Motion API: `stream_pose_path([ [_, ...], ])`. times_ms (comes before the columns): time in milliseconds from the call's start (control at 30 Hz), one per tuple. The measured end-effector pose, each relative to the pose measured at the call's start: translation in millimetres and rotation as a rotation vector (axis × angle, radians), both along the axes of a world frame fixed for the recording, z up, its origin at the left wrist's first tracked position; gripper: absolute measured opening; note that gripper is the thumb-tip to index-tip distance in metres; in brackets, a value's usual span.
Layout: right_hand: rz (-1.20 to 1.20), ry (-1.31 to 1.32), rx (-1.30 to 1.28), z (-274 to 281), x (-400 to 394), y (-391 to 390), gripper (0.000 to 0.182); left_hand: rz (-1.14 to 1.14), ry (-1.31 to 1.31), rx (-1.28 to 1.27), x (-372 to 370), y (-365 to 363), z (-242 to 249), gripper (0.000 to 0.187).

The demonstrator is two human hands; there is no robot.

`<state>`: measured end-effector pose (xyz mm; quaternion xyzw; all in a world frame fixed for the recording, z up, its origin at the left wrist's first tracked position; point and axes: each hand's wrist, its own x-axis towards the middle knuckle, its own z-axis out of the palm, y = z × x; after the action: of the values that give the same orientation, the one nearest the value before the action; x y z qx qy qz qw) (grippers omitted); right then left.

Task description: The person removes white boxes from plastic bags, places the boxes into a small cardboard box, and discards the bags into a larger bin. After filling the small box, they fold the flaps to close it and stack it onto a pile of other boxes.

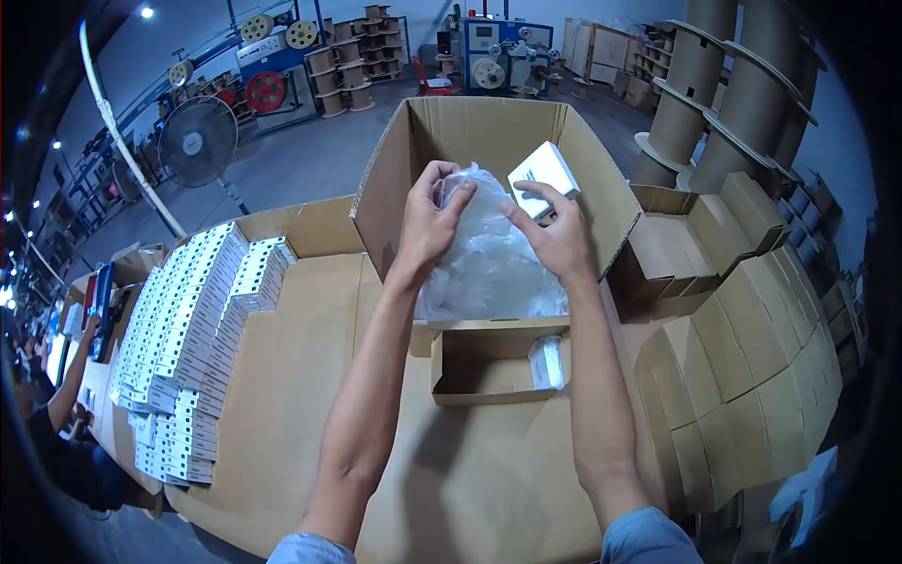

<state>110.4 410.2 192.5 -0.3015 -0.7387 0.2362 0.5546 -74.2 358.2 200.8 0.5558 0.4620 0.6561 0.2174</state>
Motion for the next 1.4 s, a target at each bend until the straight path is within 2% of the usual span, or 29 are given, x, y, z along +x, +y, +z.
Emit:
stream_pose_path([
  [67, 0.153, -0.118, -0.137, 21.4, 11.7, -19.0, 0.029, -0.024, 0.066, 0.003, 6.7, -18.0, 13.6, 0.024],
  [167, 0.098, -0.150, -0.066, 14.4, 14.5, -28.8, 0.033, -0.152, 0.101, -0.115, 6.7, -45.2, 31.0, 0.028],
  [200, 0.085, -0.119, -0.151, 22.3, 18.9, -48.7, 0.031, -0.232, 0.045, -0.093, 9.0, -57.4, 35.7, 0.023],
  [300, 0.128, -0.003, -0.199, 6.7, 36.9, -87.9, 0.028, -0.442, -0.062, 0.019, 2.9, -86.1, 34.4, 0.016],
  [333, 0.206, 0.083, -0.257, 0.1, 41.8, -104.6, 0.026, -0.432, -0.185, -0.018, 8.1, -104.0, 39.9, 0.012],
  [433, 0.248, 0.241, -0.318, -12.8, 55.5, -158.3, 0.027, -0.611, -0.446, 0.045, -0.5, -139.2, 39.8, 0.016],
  [467, 0.174, 0.286, -0.357, -17.1, 56.5, -177.6, 0.027, -0.597, -0.656, 0.085, 3.3, -154.1, 33.9, 0.021],
  [500, 0.100, 0.329, -0.393, -21.5, 54.2, -198.3, 0.028, -0.562, -0.726, 0.122, 10.1, -166.5, 24.1, 0.027],
  [567, 0.011, 0.383, -0.396, -35.3, 50.4, -230.4, 0.025, -0.483, -0.440, 0.039, 32.2, -198.0, -12.5, 0.032],
  [633, 0.030, 0.532, -0.416, -43.4, 35.1, -260.9, 0.020, -0.311, -0.295, -0.167, 72.1, -234.0, -36.8, 0.032],
  [667, -0.014, 0.448, -0.367, -57.1, 32.9, -268.9, 0.018, -0.226, -0.335, -0.204, 83.4, -244.2, -53.9, 0.029],
  [767, 0.118, 0.475, -0.477, -77.5, 38.1, -293.3, 0.018, -0.033, -0.521, -0.232, 101.2, -264.9, -82.3, 0.029],
  [833, 0.218, 0.446, -0.553, -90.9, 53.3, -305.5, 0.021, 0.034, -0.574, -0.177, 106.0, -277.6, -96.7, 0.030],
  [867, 0.264, 0.421, -0.571, -102.8, 62.5, -309.2, 0.022, 0.101, -0.514, -0.181, 109.4, -285.6, -99.3, 0.032],
  [933, 0.371, 0.475, -0.507, -112.2, 61.7, -317.2, 0.024, 0.098, -0.483, -0.182, 105.4, -295.7, -110.4, 0.032],
  [1033, 0.396, 0.484, -0.844, -130.3, 68.1, -331.9, 0.033, -0.017, -0.411, -0.275, 93.3, -313.7, -132.6, 0.030],
  [1067, 0.431, 0.390, -0.839, -135.4, 69.8, -333.0, 0.033, -0.053, -0.365, -0.308, 89.5, -318.3, -138.9, 0.028],
  [1100, 0.410, 0.403, -0.849, -140.0, 71.0, -336.1, 0.031, -0.088, -0.317, -0.344, 88.1, -322.3, -141.2, 0.027],
  [1200, 0.360, 0.441, -0.831, -146.3, 77.5, -339.4, 0.024, -0.096, -0.391, -0.352, 80.6, -331.2, -144.4, 0.020],
  [1333, 0.436, 0.568, -0.830, -166.4, 87.3, -331.4, 0.026, -0.063, -0.359, -0.363, 72.3, -338.2, -157.8, 0.017],
  [1400, 0.430, 0.534, -0.846, -153.4, 77.8, -342.7, 0.026, -0.044, -0.372, -0.401, 74.1, -341.0, -157.4, 0.017],
])
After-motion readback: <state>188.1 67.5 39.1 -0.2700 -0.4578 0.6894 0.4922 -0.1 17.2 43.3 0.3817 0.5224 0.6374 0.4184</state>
